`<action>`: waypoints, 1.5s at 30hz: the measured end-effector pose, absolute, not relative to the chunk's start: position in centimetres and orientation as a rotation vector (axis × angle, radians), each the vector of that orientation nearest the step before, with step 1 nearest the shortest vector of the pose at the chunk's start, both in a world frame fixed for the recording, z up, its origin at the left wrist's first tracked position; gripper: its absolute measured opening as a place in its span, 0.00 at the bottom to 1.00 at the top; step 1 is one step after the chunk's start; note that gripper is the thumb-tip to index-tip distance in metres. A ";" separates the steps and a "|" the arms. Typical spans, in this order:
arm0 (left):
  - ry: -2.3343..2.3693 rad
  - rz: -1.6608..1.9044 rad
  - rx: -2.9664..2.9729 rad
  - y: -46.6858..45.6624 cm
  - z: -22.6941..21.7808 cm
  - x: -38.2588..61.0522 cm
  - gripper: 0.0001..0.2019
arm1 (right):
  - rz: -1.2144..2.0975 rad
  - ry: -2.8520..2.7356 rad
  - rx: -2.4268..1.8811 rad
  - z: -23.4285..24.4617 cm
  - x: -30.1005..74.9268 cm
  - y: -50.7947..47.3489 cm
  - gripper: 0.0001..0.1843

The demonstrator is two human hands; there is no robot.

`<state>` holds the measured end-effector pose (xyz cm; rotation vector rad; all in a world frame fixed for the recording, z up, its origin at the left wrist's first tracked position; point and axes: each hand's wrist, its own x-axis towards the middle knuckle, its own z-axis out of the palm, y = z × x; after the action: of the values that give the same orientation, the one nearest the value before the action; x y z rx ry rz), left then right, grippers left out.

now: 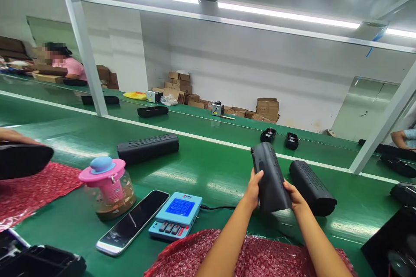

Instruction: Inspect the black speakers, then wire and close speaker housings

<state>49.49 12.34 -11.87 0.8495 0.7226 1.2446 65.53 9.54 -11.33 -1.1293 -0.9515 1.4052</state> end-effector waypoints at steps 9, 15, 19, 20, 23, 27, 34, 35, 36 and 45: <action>0.544 1.461 0.925 8.1 -3.2 45.6 0.36 | 1.203 -1.271 -0.919 -3.6 60.6 6.6 0.62; 0.488 1.507 1.135 6.6 -1.7 44.4 0.40 | 1.169 -1.388 -0.840 -2.8 60.0 5.2 0.64; 0.418 1.503 1.130 6.4 -1.5 44.1 0.42 | 1.150 -1.390 -0.773 -2.1 60.7 4.4 0.61; 0.403 1.510 1.123 6.3 -1.6 44.2 0.43 | 1.139 -1.397 -0.775 -1.9 60.7 4.3 0.61; 0.400 1.554 1.132 5.8 -1.5 44.4 0.45 | 1.132 -1.438 -0.782 -1.5 60.6 3.9 0.65; 0.406 1.570 1.158 5.3 -1.4 44.7 0.45 | 1.208 -1.491 -0.678 -1.7 60.3 4.1 0.72; 0.517 1.648 1.284 4.8 -1.1 44.3 0.43 | 1.110 -1.657 -0.673 -2.4 59.4 4.4 0.72; 0.532 1.660 1.306 4.7 -1.1 44.1 0.43 | 1.091 -1.673 -0.673 -2.5 59.2 4.5 0.71; 0.544 1.673 1.320 4.7 -1.1 44.0 0.43 | 1.070 -1.685 -0.673 -2.5 59.1 4.5 0.70; 0.460 1.502 1.159 4.3 -0.8 44.4 0.48 | 1.193 -1.492 -0.819 -0.9 59.0 3.0 0.59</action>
<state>44.36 4.31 -0.80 1.1590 0.4603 1.5016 58.99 2.96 -0.93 -0.8194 -1.4916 1.1933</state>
